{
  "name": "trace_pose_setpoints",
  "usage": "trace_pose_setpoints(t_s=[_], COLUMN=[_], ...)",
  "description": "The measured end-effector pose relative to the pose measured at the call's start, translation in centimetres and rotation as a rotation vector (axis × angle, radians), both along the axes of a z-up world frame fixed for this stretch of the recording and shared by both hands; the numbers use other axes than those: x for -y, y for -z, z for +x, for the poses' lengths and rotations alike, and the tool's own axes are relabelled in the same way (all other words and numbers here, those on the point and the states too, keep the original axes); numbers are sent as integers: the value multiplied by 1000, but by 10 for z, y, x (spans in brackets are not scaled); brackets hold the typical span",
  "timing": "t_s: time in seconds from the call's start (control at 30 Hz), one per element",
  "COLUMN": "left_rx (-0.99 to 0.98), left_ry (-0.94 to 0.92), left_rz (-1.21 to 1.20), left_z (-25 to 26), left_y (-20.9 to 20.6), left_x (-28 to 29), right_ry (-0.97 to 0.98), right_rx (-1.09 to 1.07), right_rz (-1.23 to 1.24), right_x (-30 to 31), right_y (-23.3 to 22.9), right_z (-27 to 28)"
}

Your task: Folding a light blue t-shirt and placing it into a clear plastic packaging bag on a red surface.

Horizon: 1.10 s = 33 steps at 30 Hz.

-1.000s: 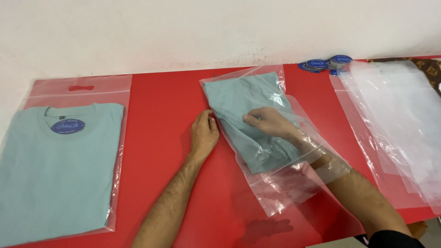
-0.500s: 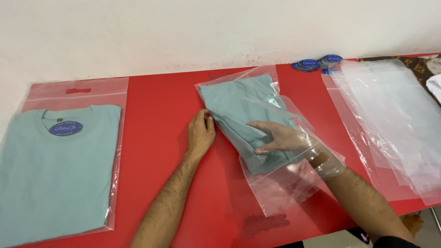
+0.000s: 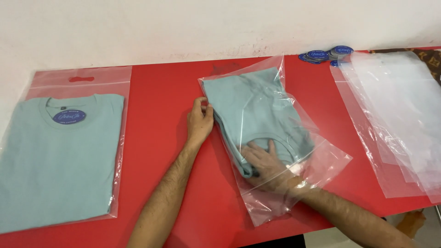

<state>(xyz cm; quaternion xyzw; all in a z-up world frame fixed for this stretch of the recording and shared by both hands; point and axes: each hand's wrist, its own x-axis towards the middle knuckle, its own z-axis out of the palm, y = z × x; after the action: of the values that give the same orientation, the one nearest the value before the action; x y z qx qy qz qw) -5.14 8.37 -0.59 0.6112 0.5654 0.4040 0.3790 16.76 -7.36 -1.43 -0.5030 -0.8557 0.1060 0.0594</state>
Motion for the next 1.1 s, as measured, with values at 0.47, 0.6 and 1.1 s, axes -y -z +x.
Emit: trace_pose_setpoints(t_s=[0.47,0.6,1.1], left_rx=[-17,-54,-69], left_ry=[76,88,87], left_rz=[29,47,71], left_z=[1,2,2], left_y=[1,-2,-7], left_x=[-2,1,5], right_ry=[-84,-74,-84], right_rx=[126,88,-168], right_rz=[105,190,34], right_x=[-12,-15,-5], right_y=[-26,-9,-17], right_z=[26,34,37])
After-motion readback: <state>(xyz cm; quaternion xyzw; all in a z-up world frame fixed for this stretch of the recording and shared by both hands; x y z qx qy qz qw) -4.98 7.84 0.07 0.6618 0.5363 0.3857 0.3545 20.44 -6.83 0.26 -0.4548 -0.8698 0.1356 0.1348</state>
